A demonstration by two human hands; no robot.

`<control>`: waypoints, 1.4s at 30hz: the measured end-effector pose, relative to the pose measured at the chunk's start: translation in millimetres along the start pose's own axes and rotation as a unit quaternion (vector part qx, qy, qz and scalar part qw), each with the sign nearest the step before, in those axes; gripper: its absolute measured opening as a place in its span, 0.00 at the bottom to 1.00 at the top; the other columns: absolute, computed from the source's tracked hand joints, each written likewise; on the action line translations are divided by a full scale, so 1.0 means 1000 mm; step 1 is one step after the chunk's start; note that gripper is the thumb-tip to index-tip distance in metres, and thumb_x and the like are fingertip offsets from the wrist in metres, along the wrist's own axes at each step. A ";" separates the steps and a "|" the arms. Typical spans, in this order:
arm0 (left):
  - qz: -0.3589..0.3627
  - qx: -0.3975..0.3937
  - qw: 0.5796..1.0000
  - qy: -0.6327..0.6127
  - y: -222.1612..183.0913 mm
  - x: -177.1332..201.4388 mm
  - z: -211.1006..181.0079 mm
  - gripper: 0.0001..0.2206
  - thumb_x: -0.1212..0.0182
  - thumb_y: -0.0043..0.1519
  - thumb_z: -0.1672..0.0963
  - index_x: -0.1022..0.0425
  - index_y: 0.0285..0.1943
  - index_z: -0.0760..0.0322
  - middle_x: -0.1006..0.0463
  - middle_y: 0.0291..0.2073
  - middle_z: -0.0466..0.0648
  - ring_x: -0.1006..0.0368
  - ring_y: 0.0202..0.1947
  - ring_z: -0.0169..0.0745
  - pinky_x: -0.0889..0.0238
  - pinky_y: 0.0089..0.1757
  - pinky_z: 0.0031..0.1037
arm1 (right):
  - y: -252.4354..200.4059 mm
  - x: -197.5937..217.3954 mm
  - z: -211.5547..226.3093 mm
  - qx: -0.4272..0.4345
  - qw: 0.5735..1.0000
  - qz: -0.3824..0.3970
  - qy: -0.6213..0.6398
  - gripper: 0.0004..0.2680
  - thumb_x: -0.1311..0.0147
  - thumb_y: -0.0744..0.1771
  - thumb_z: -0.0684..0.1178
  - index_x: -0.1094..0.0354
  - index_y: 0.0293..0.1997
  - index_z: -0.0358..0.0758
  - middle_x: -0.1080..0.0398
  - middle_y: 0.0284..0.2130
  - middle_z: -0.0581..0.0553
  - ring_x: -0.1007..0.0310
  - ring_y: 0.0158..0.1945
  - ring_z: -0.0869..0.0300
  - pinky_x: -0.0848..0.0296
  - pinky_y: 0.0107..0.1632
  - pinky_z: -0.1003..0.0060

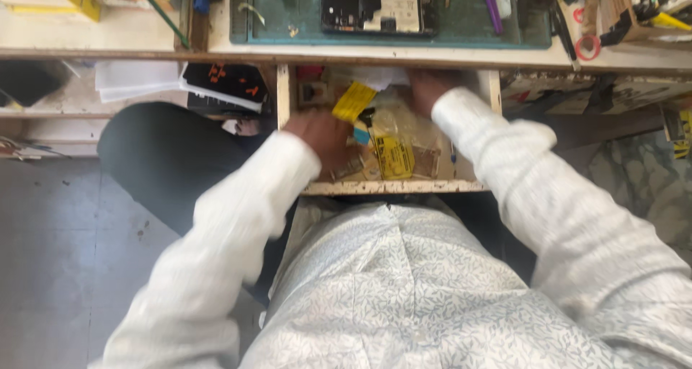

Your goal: The person uses a metal prying tool to open a black smartphone case, then removes the back cover to expose the internal components. They handle the phone and its parts on a cluttered workbench, placing the back cover aside and briefly opening a drawer.

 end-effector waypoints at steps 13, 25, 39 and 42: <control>0.015 0.069 0.996 0.051 0.053 -0.030 0.022 0.24 0.38 0.63 0.43 0.22 0.56 0.63 0.21 0.51 0.57 0.22 0.51 0.54 0.28 0.49 0.42 | 0.043 -0.015 -0.075 -0.054 0.996 -0.069 0.012 0.16 0.57 0.74 0.56 0.37 0.67 0.42 0.33 0.63 0.32 0.35 0.65 0.37 0.37 0.66 0.44; -0.007 0.101 0.994 0.037 0.049 -0.015 0.022 0.26 0.40 0.63 0.42 0.23 0.56 0.65 0.21 0.49 0.56 0.21 0.47 0.52 0.26 0.45 0.41 | -0.003 0.014 -0.012 0.013 0.998 0.056 -0.026 0.29 0.47 0.66 0.66 0.47 0.74 0.44 0.43 0.67 0.27 0.43 0.67 0.35 0.44 0.68 0.46; -0.006 -0.005 0.999 -0.040 -0.033 -0.014 -0.047 0.34 0.52 0.62 0.34 0.18 0.38 0.62 0.21 0.30 0.52 0.21 0.34 0.48 0.28 0.39 0.43 | 0.046 -0.003 0.012 0.050 0.996 0.017 -0.065 0.29 0.60 0.69 0.76 0.52 0.76 0.53 0.51 0.73 0.32 0.52 0.73 0.37 0.51 0.69 0.42; -0.087 -0.018 0.995 -0.045 -0.047 -0.023 -0.053 0.35 0.45 0.56 0.33 0.20 0.40 0.64 0.21 0.30 0.55 0.22 0.36 0.50 0.29 0.40 0.42 | 0.033 0.013 0.023 0.098 0.995 -0.025 -0.013 0.29 0.52 0.70 0.74 0.49 0.75 0.49 0.44 0.70 0.29 0.46 0.71 0.34 0.46 0.69 0.42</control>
Point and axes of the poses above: each hand's wrist, its own y-axis towards the middle knuckle, its own x-axis out of the back of the hand, z = x × y, the point moved 6 cm from there along y, towards the middle knuckle
